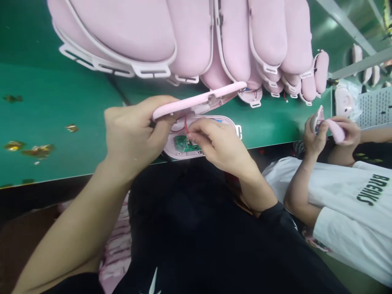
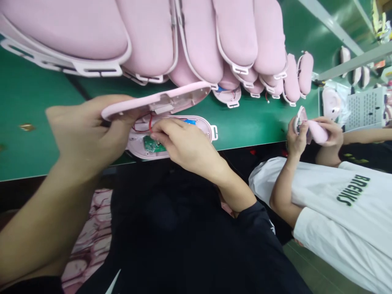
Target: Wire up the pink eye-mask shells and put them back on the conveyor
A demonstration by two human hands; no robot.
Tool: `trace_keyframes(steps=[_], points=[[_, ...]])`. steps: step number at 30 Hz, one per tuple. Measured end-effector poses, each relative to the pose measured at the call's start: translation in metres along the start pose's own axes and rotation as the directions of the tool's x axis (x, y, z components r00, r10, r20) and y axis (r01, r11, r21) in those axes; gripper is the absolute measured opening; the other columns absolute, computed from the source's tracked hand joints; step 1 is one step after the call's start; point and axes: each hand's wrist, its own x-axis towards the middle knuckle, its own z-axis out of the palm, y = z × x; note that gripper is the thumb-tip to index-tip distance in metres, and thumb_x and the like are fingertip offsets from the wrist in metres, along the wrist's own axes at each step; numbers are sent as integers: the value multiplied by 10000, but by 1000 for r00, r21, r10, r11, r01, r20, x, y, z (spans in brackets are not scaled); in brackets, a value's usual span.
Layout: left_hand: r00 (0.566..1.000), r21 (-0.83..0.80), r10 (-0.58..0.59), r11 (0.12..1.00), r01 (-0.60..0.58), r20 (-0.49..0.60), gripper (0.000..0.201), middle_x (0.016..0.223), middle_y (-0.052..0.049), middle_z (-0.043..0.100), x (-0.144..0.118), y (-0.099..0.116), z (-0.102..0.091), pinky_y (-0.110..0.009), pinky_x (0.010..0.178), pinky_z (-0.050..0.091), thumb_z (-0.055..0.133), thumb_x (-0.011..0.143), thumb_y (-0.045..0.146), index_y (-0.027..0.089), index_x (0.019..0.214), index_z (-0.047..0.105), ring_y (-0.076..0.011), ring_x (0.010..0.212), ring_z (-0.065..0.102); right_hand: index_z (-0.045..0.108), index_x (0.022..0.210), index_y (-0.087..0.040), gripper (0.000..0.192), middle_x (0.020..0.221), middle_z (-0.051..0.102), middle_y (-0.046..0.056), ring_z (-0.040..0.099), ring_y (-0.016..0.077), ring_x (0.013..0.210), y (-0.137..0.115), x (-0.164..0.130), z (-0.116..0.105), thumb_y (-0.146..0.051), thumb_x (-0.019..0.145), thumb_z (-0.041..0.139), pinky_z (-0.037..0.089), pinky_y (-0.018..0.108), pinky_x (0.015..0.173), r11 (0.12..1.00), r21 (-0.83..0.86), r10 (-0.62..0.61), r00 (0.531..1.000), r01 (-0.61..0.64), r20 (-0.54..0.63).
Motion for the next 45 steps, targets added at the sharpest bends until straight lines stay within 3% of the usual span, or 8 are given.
trace_keyframes(steps=[10, 14, 18, 29, 32, 36, 41, 45], points=[[1000, 21, 26, 999, -26, 3, 204, 927, 44, 832, -2, 0, -2, -233, 667, 488, 619, 1069, 218, 257, 1178, 787, -115, 748, 751, 700, 1212, -207, 156, 1043, 798, 6, 769, 140, 969, 2, -4, 17, -257, 1090, 617, 623, 276, 890, 994, 100, 46, 990, -33, -133], [1000, 17, 28, 999, -28, 5, 214, 925, 54, 830, -1, 1, -2, -245, 630, 445, 581, 1102, 258, 271, 1148, 789, -109, 735, 744, 784, 1200, -254, 283, 1129, 794, 19, 747, 157, 1094, 7, -6, 13, -180, 1125, 522, 605, 328, 1035, 984, -130, -126, 992, 122, -21], [998, 13, 56, 998, -55, -11, 198, 837, 41, 803, 0, 0, -1, -264, 597, 398, 593, 1091, 238, 234, 1133, 786, -113, 669, 705, 749, 1366, -270, 416, 1271, 775, 46, 725, 175, 1208, 16, -9, 4, -91, 1111, 473, 600, 327, 1064, 913, -332, -214, 971, 237, 105], [999, 59, 5, 998, -7, 37, 357, 814, 26, 789, -2, -2, -1, -257, 592, 404, 469, 1147, 410, 267, 1136, 797, -125, 659, 684, 739, 1325, -237, 349, 1218, 800, 41, 751, 156, 1103, 9, -1, -20, -160, 1150, 447, 617, 288, 935, 796, -485, -286, 931, 363, 227], [998, 58, -29, 998, 26, 49, 370, 822, 24, 787, -2, -3, -2, -267, 602, 412, 457, 1146, 427, 276, 1141, 795, -134, 689, 695, 705, 1393, -256, 392, 1140, 806, 20, 758, 139, 1059, 9, 0, -22, -144, 1151, 418, 615, 271, 917, 809, -455, -326, 928, 372, 179], [994, 54, -77, 996, 73, 79, 358, 779, 34, 758, -3, -2, -2, -278, 609, 405, 467, 1133, 441, 297, 1131, 795, -143, 682, 687, 753, 1182, -234, 301, 915, 775, -18, 748, 123, 869, 18, 2, -14, -199, 1156, 455, 617, 262, 838, 858, -341, -383, 921, 383, 71], [993, 27, -82, 996, 80, 80, 321, 798, 22, 760, -3, -2, -3, -297, 618, 431, 479, 1120, 401, 304, 1133, 785, -165, 687, 701, 791, 1120, -274, 156, 1099, 757, 4, 741, 135, 995, 26, 3, 2, -175, 1061, 686, 636, 288, 862, 874, -250, -473, 846, 416, -245], [991, 32, -99, 995, 96, 90, 321, 787, 26, 752, -3, -2, -3, -284, 627, 447, 478, 1117, 406, 302, 1124, 781, -162, 692, 705, 776, 1216, -254, 196, 1140, 800, 4, 786, 142, 1049, 30, 6, 1, -281, 1122, 606, 659, 296, 921, 892, -180, -444, 880, 415, -168]])
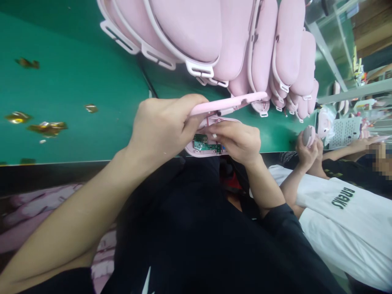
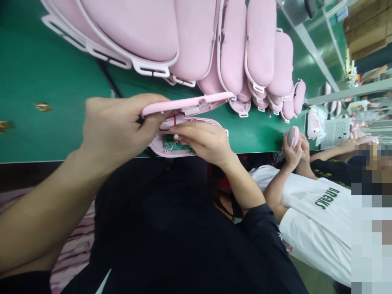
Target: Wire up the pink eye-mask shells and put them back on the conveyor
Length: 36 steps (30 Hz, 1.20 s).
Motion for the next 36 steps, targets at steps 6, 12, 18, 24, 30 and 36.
trace_keyframes(steps=[6, 12, 18, 24, 30, 36], points=[[998, 37, 67, 997, -67, -3, 342, 903, 21, 809, -1, 0, 1, -317, 616, 440, 437, 1151, 386, 296, 1170, 766, -162, 762, 744, 763, 1178, -231, 212, 1098, 780, 22, 726, 164, 1054, 3, 14, -21, -185, 1126, 563, 623, 352, 955, 978, -152, -104, 966, 143, 238], [997, 9, 72, 997, -72, 4, 318, 960, 21, 825, -1, 1, -3, -338, 627, 437, 442, 1160, 380, 303, 1178, 750, -158, 767, 733, 734, 1122, -178, 190, 1080, 709, 62, 610, 209, 1025, -12, 23, -29, -141, 1113, 548, 585, 377, 889, 906, -321, -117, 894, 274, 432], [998, -53, 56, 997, -56, -8, 249, 889, 34, 800, -2, 0, -2, -333, 630, 406, 506, 1132, 338, 298, 1151, 752, -153, 734, 704, 724, 1174, -192, 260, 1148, 676, 69, 587, 215, 1067, -26, 23, -28, -126, 1128, 477, 549, 382, 908, 866, -442, 16, 870, 234, 492], [988, -93, 112, 988, -122, -105, 199, 844, 73, 777, -2, -3, 0, -286, 610, 403, 560, 1104, 276, 284, 1102, 760, -102, 673, 637, 723, 1158, -168, 301, 1118, 694, 77, 606, 214, 1073, -44, 31, -27, -106, 1132, 429, 532, 368, 874, 798, -534, 87, 824, 280, 561], [994, -249, 76, 964, -94, -83, 218, 907, 115, 802, 1, 0, -6, -209, 659, 469, 612, 1057, 169, 280, 1115, 790, -51, 691, 664, 729, 1106, -126, 318, 1072, 717, 100, 625, 225, 1016, -62, 35, -23, -70, 1112, 417, 512, 372, 822, 668, -638, 53, 831, 382, 553], [998, -267, 45, 962, -53, -39, 225, 923, 78, 808, -4, 3, -9, -216, 710, 496, 587, 1079, 208, 261, 1135, 798, -85, 759, 713, 717, 1082, -105, 293, 1060, 719, 119, 615, 236, 959, -73, 37, -16, -60, 1090, 428, 494, 385, 794, 660, -653, 87, 825, 372, 558]])
